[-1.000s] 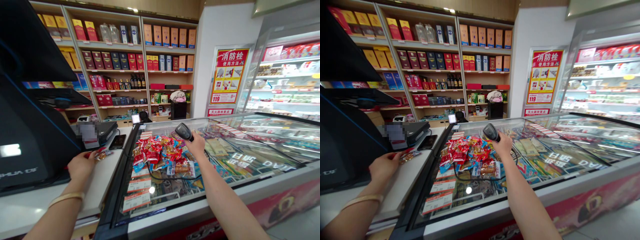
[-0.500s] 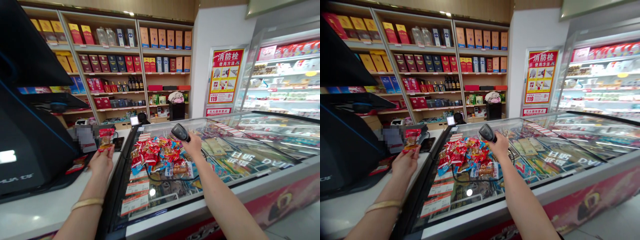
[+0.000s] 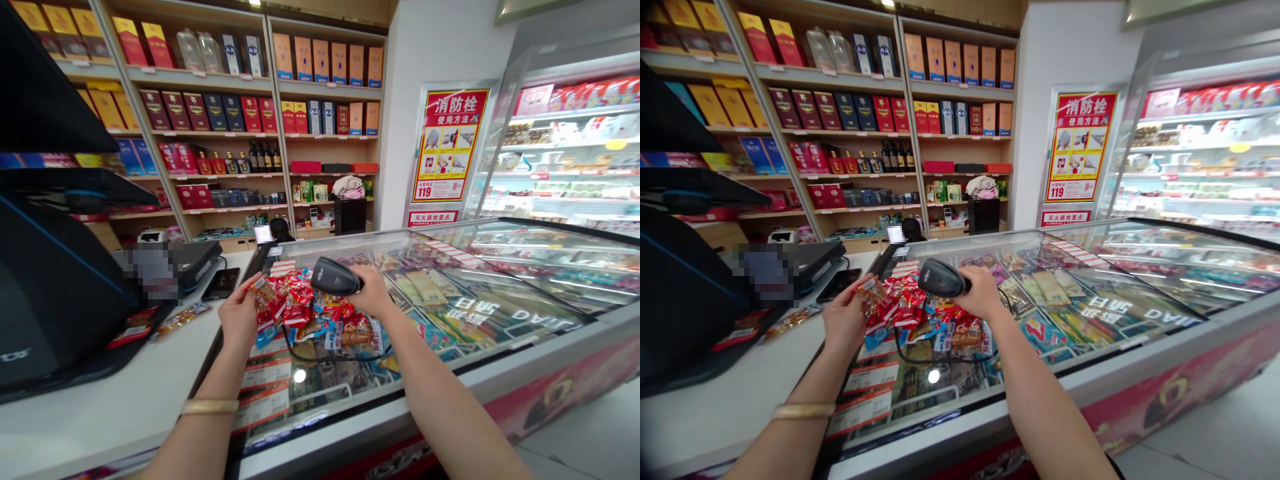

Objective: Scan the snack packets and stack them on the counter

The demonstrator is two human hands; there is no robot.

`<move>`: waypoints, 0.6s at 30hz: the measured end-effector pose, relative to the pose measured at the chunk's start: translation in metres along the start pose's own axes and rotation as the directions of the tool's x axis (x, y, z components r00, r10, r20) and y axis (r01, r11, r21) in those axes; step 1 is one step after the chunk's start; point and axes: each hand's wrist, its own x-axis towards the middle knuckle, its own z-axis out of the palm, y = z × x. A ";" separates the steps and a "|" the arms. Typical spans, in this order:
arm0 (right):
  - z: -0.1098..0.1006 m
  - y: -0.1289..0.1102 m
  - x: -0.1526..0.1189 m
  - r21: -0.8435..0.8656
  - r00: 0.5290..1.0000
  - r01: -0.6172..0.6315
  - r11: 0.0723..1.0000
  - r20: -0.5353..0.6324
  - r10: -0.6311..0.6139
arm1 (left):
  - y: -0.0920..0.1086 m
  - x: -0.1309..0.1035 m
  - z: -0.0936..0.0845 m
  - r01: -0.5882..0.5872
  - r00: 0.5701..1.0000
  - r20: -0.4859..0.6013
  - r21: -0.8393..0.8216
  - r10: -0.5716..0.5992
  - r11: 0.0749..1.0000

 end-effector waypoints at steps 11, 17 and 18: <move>0.009 -0.021 -0.002 0.023 0.987 0.109 0.994 0.116 -0.111 | 0.002 -0.006 -0.001 -0.025 0.999 0.045 -0.054 0.028 0.998; 0.008 -0.022 -0.002 0.022 0.988 0.102 0.995 0.116 -0.104 | 0.004 -0.007 -0.002 -0.029 0.998 0.047 -0.022 0.030 0.999; 0.008 -0.023 -0.002 0.017 0.988 0.098 0.995 0.118 -0.100 | 0.003 -0.007 -0.002 -0.034 0.998 0.046 -0.010 0.035 0.999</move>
